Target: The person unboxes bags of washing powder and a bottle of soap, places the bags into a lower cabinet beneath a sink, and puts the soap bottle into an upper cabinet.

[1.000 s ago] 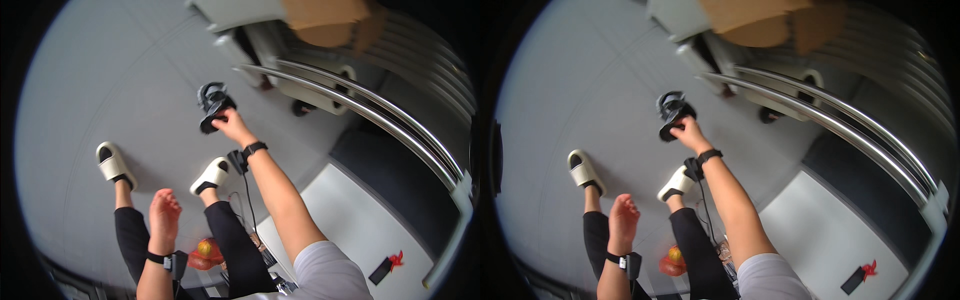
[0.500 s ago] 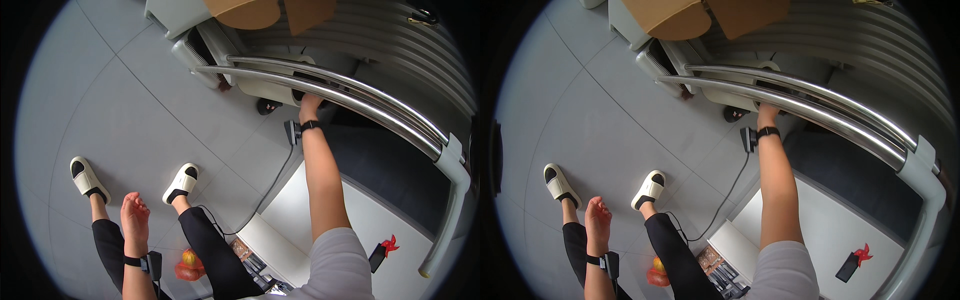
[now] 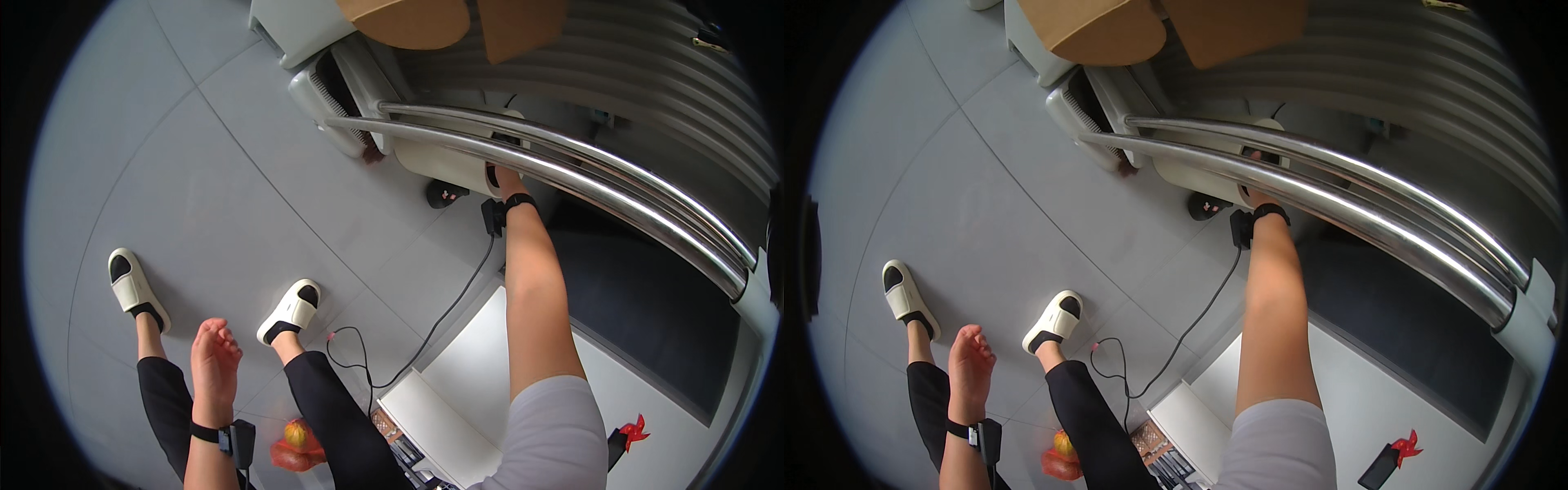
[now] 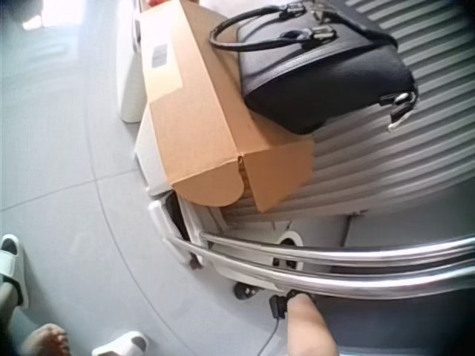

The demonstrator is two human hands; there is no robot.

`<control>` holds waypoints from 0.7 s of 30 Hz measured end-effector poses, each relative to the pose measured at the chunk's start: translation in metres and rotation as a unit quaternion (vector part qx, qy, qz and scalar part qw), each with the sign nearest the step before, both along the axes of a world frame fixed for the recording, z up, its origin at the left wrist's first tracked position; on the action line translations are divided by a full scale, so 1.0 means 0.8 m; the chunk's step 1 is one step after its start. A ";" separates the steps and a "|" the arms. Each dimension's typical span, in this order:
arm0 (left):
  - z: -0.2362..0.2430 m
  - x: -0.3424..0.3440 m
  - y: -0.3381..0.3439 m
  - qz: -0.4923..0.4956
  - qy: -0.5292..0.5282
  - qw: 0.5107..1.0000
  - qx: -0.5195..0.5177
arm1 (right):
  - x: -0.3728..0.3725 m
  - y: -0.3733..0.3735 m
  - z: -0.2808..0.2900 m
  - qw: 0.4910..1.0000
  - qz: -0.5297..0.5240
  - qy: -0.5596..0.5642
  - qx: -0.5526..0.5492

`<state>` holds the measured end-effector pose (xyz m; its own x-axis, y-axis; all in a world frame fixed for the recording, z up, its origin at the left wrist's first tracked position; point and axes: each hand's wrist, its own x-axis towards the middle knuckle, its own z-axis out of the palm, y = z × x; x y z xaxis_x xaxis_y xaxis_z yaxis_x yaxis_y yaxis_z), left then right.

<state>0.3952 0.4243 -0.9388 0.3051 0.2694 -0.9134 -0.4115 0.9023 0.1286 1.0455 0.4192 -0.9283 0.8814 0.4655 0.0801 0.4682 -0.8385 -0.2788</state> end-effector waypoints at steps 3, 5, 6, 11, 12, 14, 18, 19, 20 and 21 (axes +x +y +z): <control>-0.006 0.000 -0.009 0.009 -0.002 1.000 0.002 | -0.012 -0.024 0.017 0.996 0.004 -0.055 -0.069; -0.009 -0.016 -0.008 0.001 0.024 1.000 -0.009 | -0.055 -0.042 0.012 0.999 0.007 -0.045 0.006; -0.012 -0.024 -0.010 0.003 0.034 0.999 -0.004 | -0.088 -0.046 0.008 0.996 0.008 -0.002 0.091; 0.041 -0.106 0.019 0.040 0.036 0.998 -0.026 | -0.347 -0.049 0.051 0.916 -0.110 0.339 0.185; 0.058 -0.117 0.031 0.047 0.023 0.998 -0.028 | -0.380 -0.062 0.072 0.847 -0.105 0.484 0.195; 0.093 -0.158 0.055 0.057 0.015 0.998 -0.030 | -0.490 -0.048 0.115 0.700 -0.231 0.635 0.230; 0.209 -0.252 0.127 0.092 -0.014 0.995 -0.047 | -0.682 0.009 0.190 0.700 -0.208 0.675 0.109; 0.238 -0.275 0.148 0.099 -0.027 0.994 -0.041 | -0.728 0.041 0.221 0.715 -0.177 0.672 0.073; 0.268 -0.301 0.167 0.107 -0.042 0.993 -0.035 | -0.773 0.073 0.255 0.705 -0.135 0.694 0.063; 0.303 -0.333 0.187 0.113 -0.058 0.992 -0.029 | -0.816 0.102 0.294 0.696 -0.077 0.713 0.039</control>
<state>0.1286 0.5737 -0.6966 0.3465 0.2914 -0.8917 -0.6130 0.7898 0.0199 0.3924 0.5009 -0.6932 0.1291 0.3997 -0.9075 -0.4244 -0.8049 -0.4149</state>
